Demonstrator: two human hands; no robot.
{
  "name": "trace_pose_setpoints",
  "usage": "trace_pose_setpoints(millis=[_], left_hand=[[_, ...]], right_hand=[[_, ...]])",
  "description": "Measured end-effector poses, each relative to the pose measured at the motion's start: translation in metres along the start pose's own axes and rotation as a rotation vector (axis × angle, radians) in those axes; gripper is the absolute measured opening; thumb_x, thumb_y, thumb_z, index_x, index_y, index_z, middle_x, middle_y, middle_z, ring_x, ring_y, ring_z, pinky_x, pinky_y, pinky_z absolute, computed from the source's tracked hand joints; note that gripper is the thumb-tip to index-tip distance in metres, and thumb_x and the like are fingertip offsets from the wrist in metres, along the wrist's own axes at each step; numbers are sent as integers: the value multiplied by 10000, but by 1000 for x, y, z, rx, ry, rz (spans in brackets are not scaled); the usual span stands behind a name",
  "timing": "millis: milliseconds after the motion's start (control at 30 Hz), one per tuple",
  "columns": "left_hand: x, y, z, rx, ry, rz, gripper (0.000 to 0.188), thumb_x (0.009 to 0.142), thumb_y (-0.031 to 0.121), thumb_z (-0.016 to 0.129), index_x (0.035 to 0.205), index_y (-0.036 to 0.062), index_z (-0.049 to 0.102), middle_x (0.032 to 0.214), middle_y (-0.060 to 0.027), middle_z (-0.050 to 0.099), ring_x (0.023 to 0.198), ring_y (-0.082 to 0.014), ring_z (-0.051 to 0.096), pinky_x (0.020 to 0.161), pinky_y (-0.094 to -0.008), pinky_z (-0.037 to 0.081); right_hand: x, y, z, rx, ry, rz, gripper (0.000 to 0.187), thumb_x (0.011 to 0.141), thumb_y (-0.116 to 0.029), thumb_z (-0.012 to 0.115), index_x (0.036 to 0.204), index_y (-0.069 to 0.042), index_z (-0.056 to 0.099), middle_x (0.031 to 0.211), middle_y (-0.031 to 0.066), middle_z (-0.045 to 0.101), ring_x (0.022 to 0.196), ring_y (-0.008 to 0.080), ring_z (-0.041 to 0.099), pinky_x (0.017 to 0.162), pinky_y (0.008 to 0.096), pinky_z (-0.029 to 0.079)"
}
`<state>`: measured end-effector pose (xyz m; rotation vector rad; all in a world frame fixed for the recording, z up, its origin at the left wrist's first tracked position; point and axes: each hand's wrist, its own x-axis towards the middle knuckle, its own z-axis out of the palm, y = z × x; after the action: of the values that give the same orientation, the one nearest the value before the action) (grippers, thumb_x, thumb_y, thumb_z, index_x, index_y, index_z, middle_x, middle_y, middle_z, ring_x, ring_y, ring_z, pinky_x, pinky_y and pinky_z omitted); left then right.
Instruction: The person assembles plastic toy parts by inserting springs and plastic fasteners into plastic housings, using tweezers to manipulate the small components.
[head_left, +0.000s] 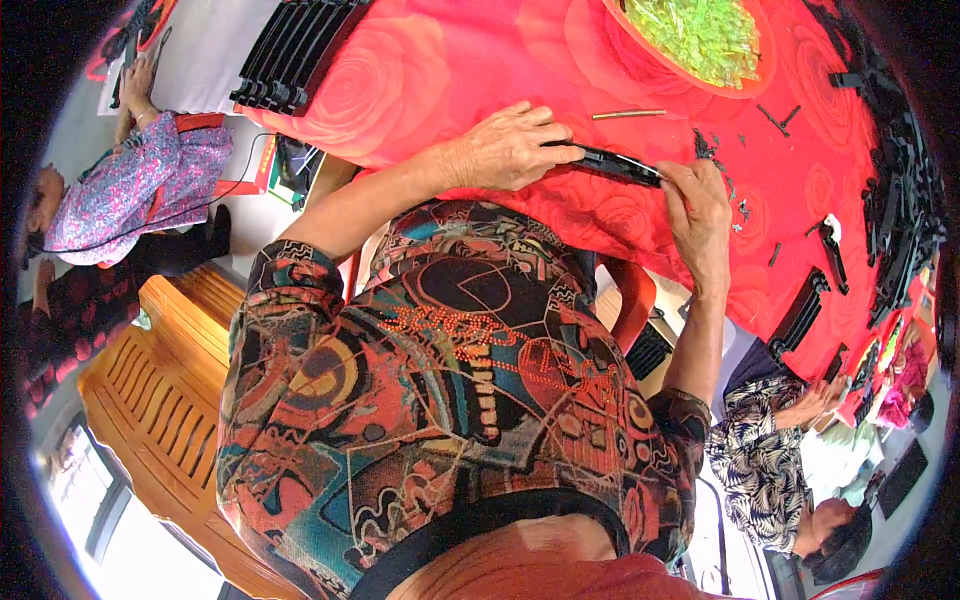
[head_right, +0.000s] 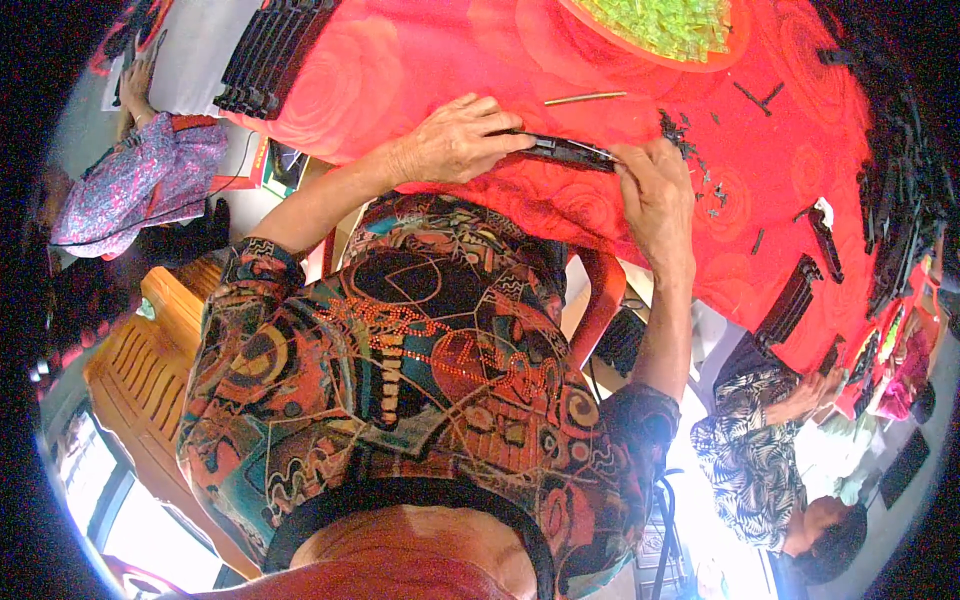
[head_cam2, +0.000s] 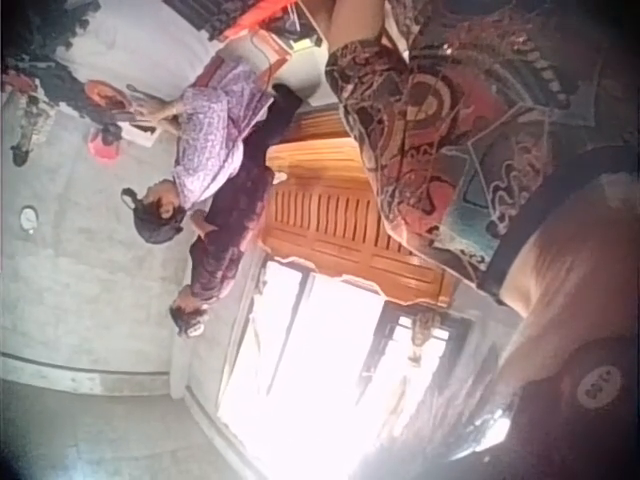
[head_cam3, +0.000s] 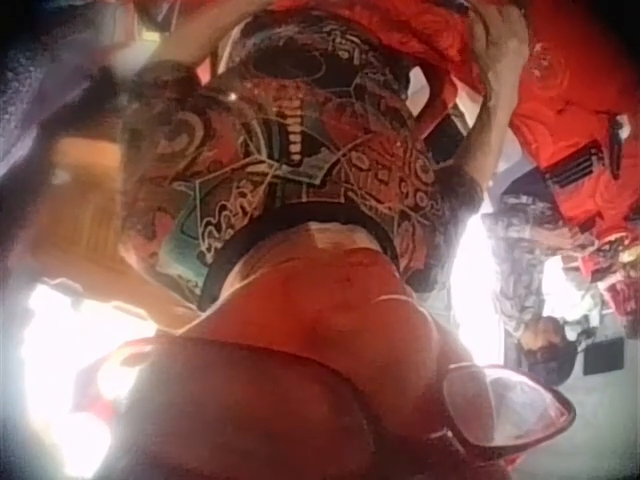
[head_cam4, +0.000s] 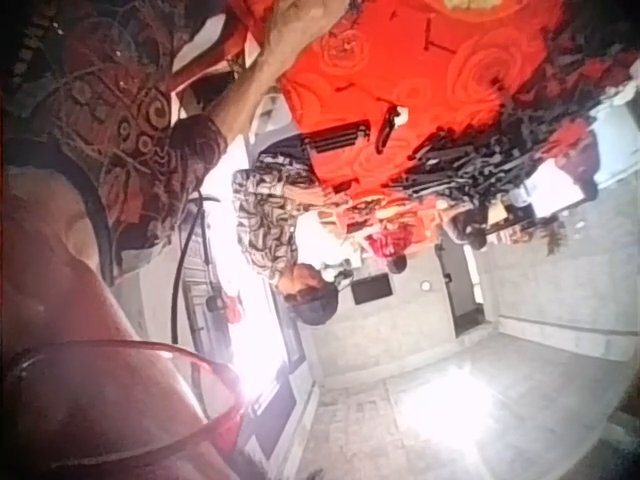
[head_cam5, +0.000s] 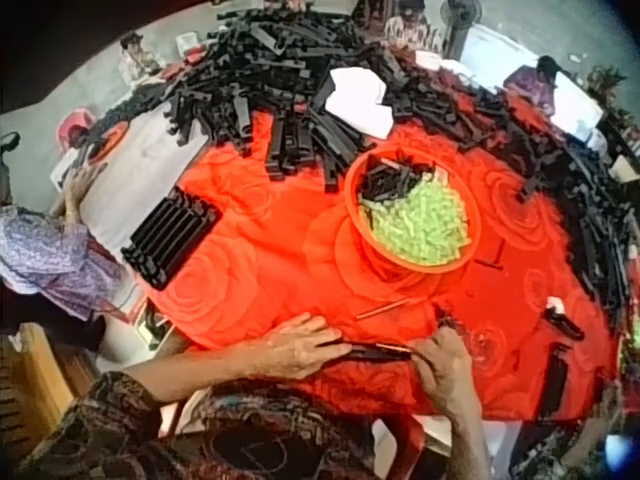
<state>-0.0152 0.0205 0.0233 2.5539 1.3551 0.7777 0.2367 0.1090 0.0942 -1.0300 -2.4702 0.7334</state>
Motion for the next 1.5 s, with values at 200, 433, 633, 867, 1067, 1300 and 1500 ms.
trace_pose_setpoints(millis=[200,433,633,867,1067,1300,1500], left_hand=[[4,-1,-4,-5,-57,-12,386,692,102,623,1075,108,575,996,-61,545,804,-244,490,713,-373,430],[6,-3,-3,-46,-96,-35,375,697,106,623,1070,109,582,990,-58,539,810,-254,490,711,-375,431],[4,-4,-2,-31,-58,-7,375,699,112,626,1072,112,585,990,-60,539,808,-258,490,707,-376,433],[5,-3,-3,-38,-72,-10,382,695,95,618,1075,111,579,978,-60,537,796,-257,487,714,-366,441],[4,-5,1,-59,-13,6,393,688,75,621,1077,103,567,960,-69,533,790,-253,499,707,-357,450],[4,-7,1,-84,30,40,385,695,79,643,1072,86,569,948,-89,538,788,-257,516,702,-344,462],[4,-7,0,-63,8,47,362,699,83,645,1057,79,588,949,-94,537,794,-256,517,696,-349,464]], right_hand=[[7,0,9,-113,-30,-125,138,766,-42,597,899,-31,633,738,122,468,735,289,501,642,387,424],[9,6,13,11,-88,-92,128,786,-32,580,907,-31,621,746,137,476,743,299,515,645,390,429],[9,6,16,84,-98,-71,128,801,-20,558,921,-21,601,809,155,522,789,323,553,679,392,451],[5,4,11,82,-47,-54,129,814,-22,552,934,-27,597,842,148,512,790,313,558,673,383,457],[3,7,16,70,-72,-38,137,806,-24,564,937,-37,603,829,140,504,777,307,551,661,384,454],[4,10,18,104,-74,-72,131,802,-18,563,928,-29,597,803,140,501,772,301,545,657,378,452],[8,13,16,285,-89,68,116,775,-11,574,891,-24,577,775,120,518,748,260,553,668,341,446]])
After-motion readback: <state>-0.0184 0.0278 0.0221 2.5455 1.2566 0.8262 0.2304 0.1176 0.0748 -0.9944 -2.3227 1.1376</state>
